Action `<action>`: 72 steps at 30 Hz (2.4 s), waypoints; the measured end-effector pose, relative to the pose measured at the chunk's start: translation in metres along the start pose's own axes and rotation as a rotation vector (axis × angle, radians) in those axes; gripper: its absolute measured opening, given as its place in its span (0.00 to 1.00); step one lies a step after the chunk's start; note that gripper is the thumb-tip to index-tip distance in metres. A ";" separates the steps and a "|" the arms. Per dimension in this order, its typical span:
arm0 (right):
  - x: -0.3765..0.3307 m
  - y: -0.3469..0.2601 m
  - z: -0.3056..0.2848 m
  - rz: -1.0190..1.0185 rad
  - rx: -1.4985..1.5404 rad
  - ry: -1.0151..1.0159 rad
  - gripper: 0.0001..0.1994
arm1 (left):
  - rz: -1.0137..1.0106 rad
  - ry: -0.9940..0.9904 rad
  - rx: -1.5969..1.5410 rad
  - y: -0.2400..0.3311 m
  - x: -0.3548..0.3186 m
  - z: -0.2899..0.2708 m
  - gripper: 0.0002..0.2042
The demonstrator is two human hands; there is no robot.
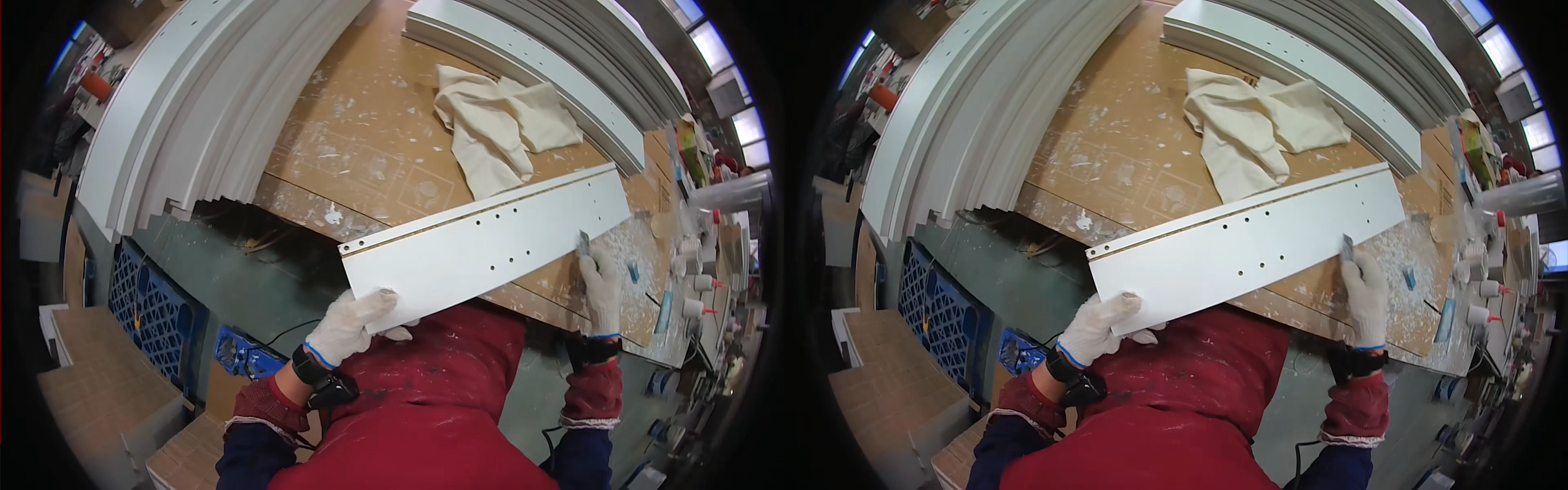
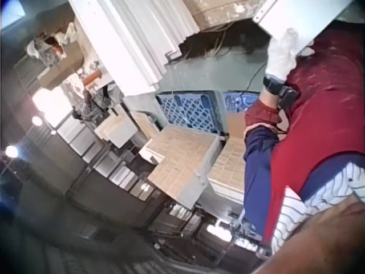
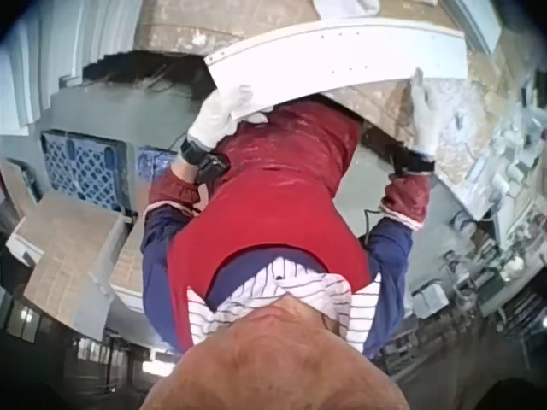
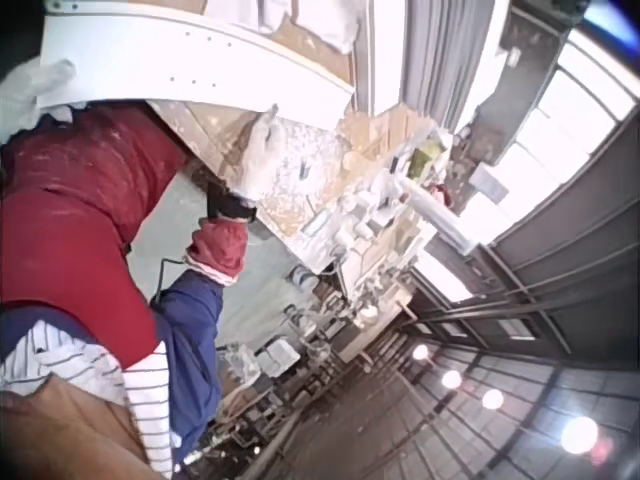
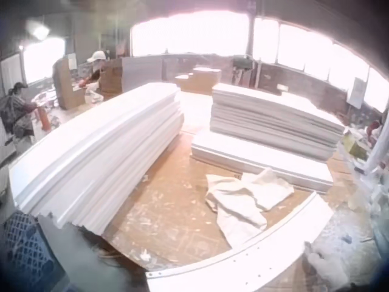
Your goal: The person sands the edges and surfaces of white rectangular panels using a sanding block. They flip the panels over to treat both sides and wipe them with a cloth to remove dust. The person handles the panels one at a time from a stack on the workbench.
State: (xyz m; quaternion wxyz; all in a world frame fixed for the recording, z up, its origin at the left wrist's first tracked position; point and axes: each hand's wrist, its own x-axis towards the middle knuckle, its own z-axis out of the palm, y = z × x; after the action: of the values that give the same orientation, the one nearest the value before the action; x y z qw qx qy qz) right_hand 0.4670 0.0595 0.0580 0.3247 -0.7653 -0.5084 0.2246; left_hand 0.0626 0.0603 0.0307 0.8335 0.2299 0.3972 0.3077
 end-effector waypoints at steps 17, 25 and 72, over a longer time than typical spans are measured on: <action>0.019 0.122 -0.107 0.045 -0.816 0.420 0.22 | -0.107 0.131 0.295 0.008 0.000 -0.005 0.18; 0.019 0.086 -0.100 0.133 -0.531 0.339 0.15 | -0.143 0.182 0.347 0.004 -0.004 -0.010 0.18; 0.033 -0.252 0.129 -0.869 0.011 -0.821 0.15 | 0.019 0.067 0.051 -0.005 -0.033 -0.050 0.18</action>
State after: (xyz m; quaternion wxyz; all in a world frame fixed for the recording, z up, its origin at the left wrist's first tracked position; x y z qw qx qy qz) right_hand 0.2332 0.1930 0.1513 0.1678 -0.3362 -0.8575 0.3515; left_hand 0.0075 0.0411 0.0158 0.8106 0.2442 0.4306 0.3128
